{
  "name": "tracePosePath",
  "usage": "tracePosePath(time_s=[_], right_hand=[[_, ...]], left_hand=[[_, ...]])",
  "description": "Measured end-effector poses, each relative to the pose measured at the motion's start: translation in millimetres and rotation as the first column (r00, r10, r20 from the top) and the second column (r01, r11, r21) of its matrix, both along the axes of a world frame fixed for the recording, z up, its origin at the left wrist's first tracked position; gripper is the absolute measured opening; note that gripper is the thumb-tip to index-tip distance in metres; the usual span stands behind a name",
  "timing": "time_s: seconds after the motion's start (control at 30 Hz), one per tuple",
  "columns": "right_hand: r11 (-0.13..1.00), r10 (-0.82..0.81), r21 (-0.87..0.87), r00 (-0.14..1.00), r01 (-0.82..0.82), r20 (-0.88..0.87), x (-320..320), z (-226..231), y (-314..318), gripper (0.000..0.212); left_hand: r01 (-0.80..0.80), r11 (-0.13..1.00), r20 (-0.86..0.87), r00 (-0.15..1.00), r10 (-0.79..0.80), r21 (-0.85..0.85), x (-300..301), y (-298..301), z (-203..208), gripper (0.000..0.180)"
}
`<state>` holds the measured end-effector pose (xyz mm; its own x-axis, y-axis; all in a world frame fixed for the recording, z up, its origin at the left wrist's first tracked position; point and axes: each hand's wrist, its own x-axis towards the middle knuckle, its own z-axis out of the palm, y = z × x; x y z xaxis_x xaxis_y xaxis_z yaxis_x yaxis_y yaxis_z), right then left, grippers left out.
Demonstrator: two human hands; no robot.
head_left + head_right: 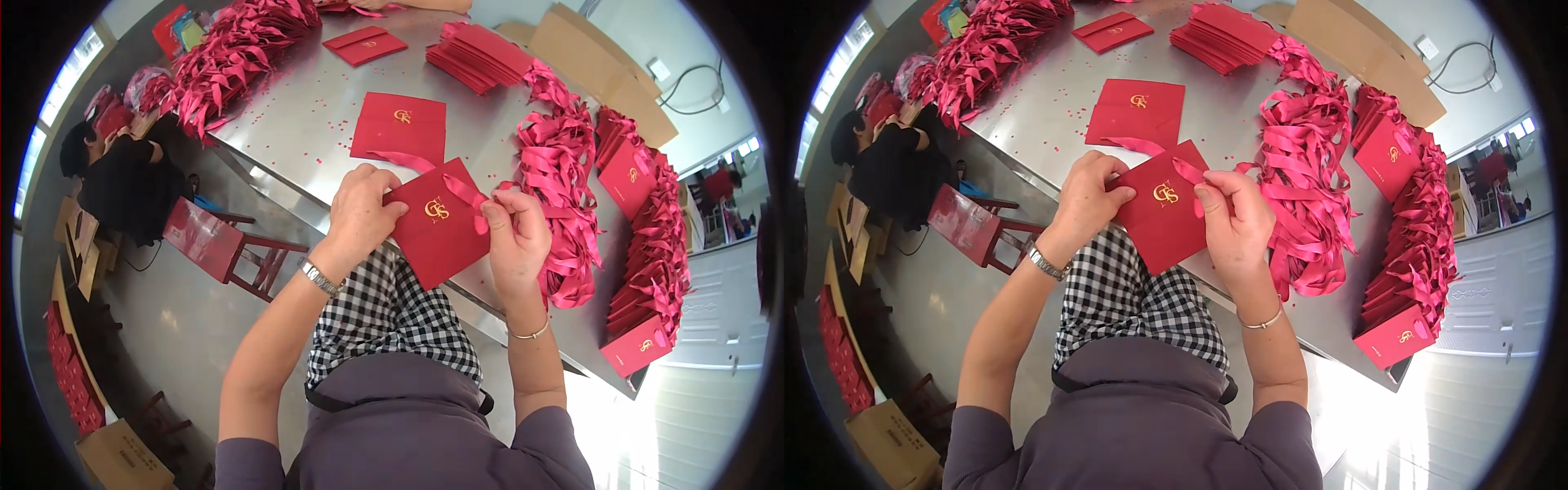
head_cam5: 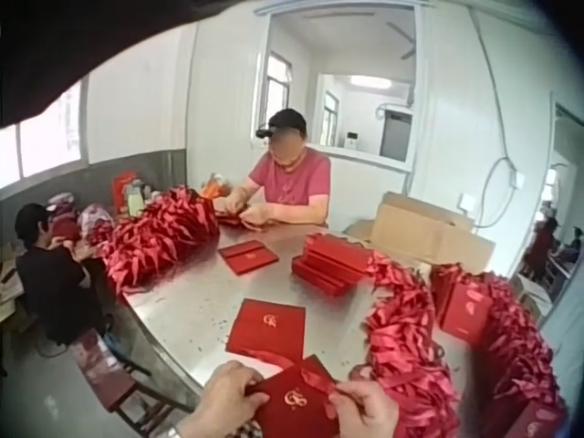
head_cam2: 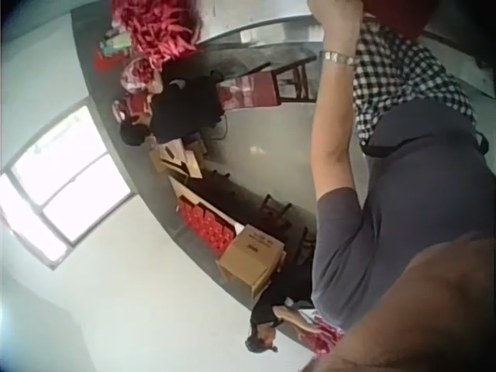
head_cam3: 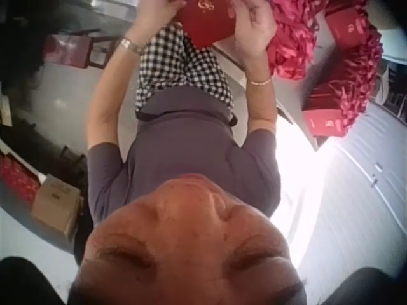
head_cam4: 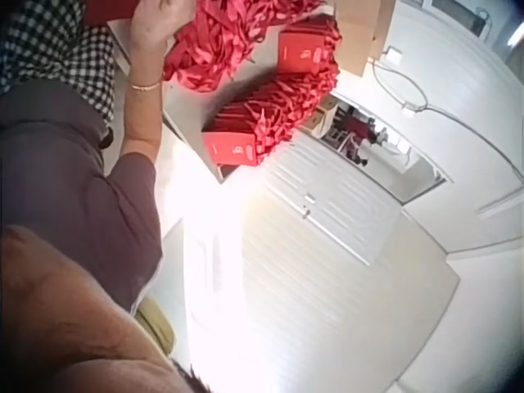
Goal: The person assembles small paper gift bags by threading ribbon handles through the slits by hand.
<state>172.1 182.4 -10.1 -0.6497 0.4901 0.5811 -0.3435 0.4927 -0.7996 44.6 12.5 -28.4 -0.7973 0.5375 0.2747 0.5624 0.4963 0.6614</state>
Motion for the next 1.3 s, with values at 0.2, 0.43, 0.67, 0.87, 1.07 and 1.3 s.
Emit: tracePosePath(time_s=[0.2,0.43,0.67,0.87,1.07,1.3], right_hand=[[0.918,-0.010,0.383,0.963,-0.098,0.270,-4.7,9.0,5.3,0.014],[0.888,-0.127,0.453,0.910,-0.072,0.395,-13.9,-16.5,0.6,0.008],[0.770,-0.188,0.628,0.900,-0.114,0.394,-20.7,-19.3,-3.1,0.009],[0.819,-0.132,0.557,0.901,-0.136,0.413,-23.0,-19.3,-3.0,0.009],[0.811,-0.125,0.566,0.901,-0.148,0.415,-17.8,-13.2,-8.9,0.009],[0.860,-0.189,0.502,0.859,-0.088,0.475,-25.5,-5.5,-19.8,0.011]], left_hand=[[0.097,0.975,0.344,0.925,-0.162,0.197,-2.1,28.0,8.0,0.020],[0.189,0.957,0.548,0.788,-0.280,0.218,-20.1,32.4,11.1,0.016],[0.422,0.890,0.436,0.778,-0.453,0.171,-30.6,26.7,6.5,0.017],[0.477,0.869,0.292,0.819,-0.494,0.132,-29.4,26.3,3.6,0.015],[0.434,0.892,0.333,0.829,-0.450,0.125,-26.5,26.0,5.3,0.013],[0.401,0.905,0.392,0.817,-0.423,0.141,-29.8,25.6,6.2,0.012]])
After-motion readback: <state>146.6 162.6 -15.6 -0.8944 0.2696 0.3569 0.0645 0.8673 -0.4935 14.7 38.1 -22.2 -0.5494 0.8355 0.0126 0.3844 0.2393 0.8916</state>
